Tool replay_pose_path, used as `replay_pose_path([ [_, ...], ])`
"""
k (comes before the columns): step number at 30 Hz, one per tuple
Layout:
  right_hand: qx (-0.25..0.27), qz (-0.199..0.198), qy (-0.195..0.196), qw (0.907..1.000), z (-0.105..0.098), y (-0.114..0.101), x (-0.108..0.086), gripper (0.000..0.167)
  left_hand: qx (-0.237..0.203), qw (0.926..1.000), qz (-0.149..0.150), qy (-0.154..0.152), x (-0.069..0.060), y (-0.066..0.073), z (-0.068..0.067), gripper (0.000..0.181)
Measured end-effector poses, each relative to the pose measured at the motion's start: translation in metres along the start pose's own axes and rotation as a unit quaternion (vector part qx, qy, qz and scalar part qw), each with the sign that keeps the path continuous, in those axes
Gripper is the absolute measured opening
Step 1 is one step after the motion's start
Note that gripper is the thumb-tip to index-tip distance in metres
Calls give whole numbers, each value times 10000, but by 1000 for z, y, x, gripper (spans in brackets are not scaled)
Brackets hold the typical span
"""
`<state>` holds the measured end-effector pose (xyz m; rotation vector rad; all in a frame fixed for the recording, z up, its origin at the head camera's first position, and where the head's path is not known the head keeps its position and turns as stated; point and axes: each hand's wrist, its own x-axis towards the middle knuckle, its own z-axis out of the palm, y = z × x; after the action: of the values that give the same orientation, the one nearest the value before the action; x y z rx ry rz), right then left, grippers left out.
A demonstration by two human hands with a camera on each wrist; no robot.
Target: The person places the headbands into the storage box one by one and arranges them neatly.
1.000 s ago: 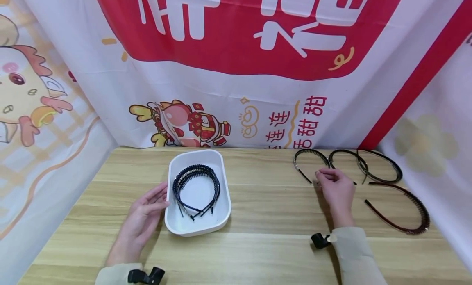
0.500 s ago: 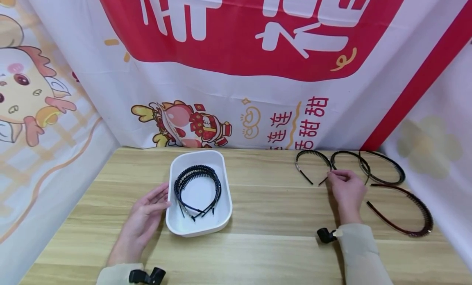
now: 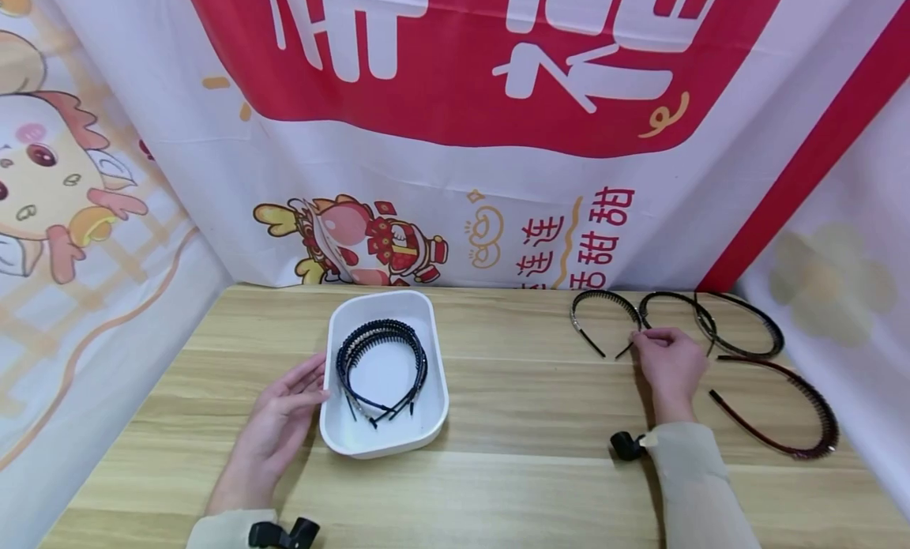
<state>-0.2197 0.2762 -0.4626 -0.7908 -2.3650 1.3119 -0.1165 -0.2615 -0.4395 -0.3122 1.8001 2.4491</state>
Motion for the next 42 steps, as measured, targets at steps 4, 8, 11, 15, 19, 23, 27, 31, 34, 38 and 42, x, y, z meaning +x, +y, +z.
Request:
replay_pose_path([
  [4,-99,139,-3,9999,3,3,4,36,-52,9999,60,-85,1,-2,-2,55],
  [8,-375,255,88,9989,6,5,5,41,-34,9999,51,-120,0,-3,-2,55],
  [11,-427,349,5,9985,6,5,5,44,-26,9999,23,-124,0,-3,-2,55],
  [15,-366,425,-116,9984,6,5,6,42,-46,9999,3,-144,-1,-3,-2,54],
  [19,-394,450,-111,9981,6,7,6,37,-42,9999,-9,-167,-2,-4,-2,54],
  [23,-570,364,23,9977,6,11,4,34,-36,9998,-19,-175,-3,-5,-1,54],
  [27,-518,274,149,9982,6,12,-3,33,-61,9998,10,-203,-3,-6,-2,55],
  [31,13,447,16,9990,6,9,-11,32,-108,9996,94,-247,-2,-7,-4,56],
  [34,640,662,-142,9957,6,6,-18,30,-173,9992,194,-302,-2,-6,-5,57],
  [38,1155,734,-316,9901,6,3,-27,28,-219,9989,254,-333,-1,-5,-7,57],
  [42,1217,758,-349,9891,2,2,-34,25,-191,9992,168,-315,1,-4,-6,57],
])
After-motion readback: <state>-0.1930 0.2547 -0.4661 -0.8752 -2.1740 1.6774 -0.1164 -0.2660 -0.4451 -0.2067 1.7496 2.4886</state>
